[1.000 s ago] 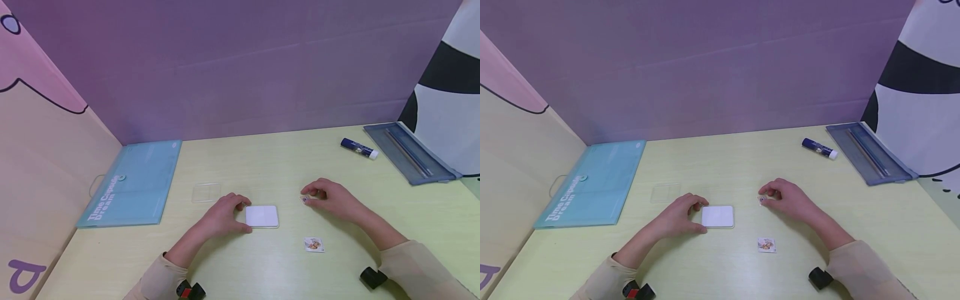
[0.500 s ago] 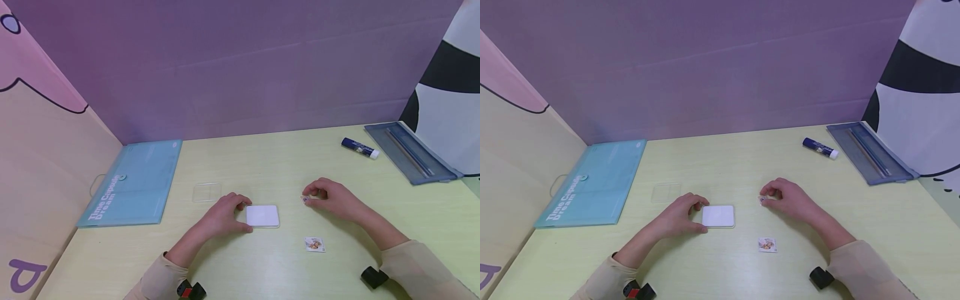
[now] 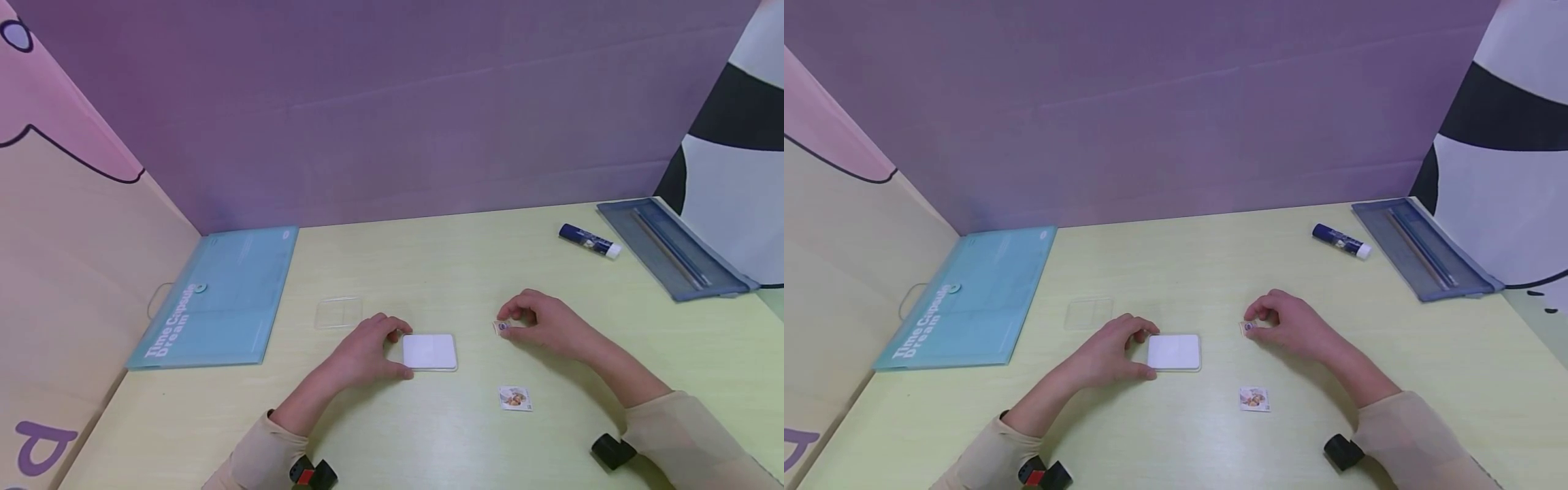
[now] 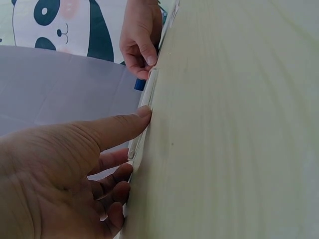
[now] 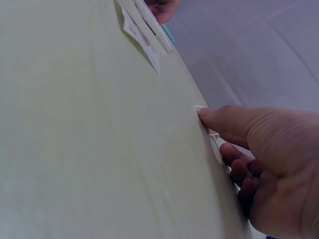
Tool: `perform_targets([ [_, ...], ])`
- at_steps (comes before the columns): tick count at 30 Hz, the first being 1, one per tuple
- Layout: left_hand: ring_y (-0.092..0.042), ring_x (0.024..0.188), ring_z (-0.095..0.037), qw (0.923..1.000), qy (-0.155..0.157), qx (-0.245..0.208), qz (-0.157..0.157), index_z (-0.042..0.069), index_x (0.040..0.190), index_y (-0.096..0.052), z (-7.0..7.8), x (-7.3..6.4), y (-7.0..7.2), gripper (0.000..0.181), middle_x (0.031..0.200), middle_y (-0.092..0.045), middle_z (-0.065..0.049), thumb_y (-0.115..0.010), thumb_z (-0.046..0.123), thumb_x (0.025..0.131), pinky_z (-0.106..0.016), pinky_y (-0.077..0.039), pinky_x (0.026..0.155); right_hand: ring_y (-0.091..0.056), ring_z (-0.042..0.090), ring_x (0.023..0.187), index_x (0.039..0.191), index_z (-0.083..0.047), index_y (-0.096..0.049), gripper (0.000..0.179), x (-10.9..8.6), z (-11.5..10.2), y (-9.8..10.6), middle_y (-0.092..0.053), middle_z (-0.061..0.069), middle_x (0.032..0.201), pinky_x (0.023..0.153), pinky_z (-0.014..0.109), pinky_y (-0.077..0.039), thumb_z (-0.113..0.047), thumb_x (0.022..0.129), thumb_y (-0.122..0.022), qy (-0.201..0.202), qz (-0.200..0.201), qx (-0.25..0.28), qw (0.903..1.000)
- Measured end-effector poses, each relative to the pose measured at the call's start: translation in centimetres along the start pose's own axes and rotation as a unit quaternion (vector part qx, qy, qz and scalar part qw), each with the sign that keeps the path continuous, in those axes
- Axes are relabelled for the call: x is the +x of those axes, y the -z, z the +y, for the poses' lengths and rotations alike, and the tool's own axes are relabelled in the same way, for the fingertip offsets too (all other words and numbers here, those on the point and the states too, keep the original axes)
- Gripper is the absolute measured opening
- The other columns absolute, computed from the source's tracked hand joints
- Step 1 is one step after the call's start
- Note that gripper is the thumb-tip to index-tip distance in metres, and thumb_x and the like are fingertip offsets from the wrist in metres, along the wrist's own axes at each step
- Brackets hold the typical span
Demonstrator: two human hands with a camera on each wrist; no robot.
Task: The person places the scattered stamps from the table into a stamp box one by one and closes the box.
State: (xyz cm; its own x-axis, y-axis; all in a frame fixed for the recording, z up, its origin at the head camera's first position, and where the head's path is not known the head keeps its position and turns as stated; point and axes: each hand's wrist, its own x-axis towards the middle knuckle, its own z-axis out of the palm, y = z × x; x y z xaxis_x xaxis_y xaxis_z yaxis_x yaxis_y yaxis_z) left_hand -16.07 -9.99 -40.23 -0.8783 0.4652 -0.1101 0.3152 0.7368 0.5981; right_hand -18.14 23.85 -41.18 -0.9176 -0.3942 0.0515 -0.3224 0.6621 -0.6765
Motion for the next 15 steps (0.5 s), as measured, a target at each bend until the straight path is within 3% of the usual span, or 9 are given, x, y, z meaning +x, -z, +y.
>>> perform_targets([
  [15, -0.05, 0.098, -0.017, 1.0, 0.002, -0.002, 0.0, 0.016, 0.125, -0.063, -0.02, -0.03, 0.02, 0.058, 0.105, -0.055, 0.004, -0.092, 0.024, 0.075, -0.035, -0.044, 0.087, -0.049, 0.02, 0.079, 0.099, -0.013, -0.068, 0.019, 0.02, -0.35, 0.21, -0.056, 0.0, 0.084, 0.065, 0.027, -0.04, -0.019, 0.087, -0.081, -0.025, -0.003, 0.015, 0.9996],
])
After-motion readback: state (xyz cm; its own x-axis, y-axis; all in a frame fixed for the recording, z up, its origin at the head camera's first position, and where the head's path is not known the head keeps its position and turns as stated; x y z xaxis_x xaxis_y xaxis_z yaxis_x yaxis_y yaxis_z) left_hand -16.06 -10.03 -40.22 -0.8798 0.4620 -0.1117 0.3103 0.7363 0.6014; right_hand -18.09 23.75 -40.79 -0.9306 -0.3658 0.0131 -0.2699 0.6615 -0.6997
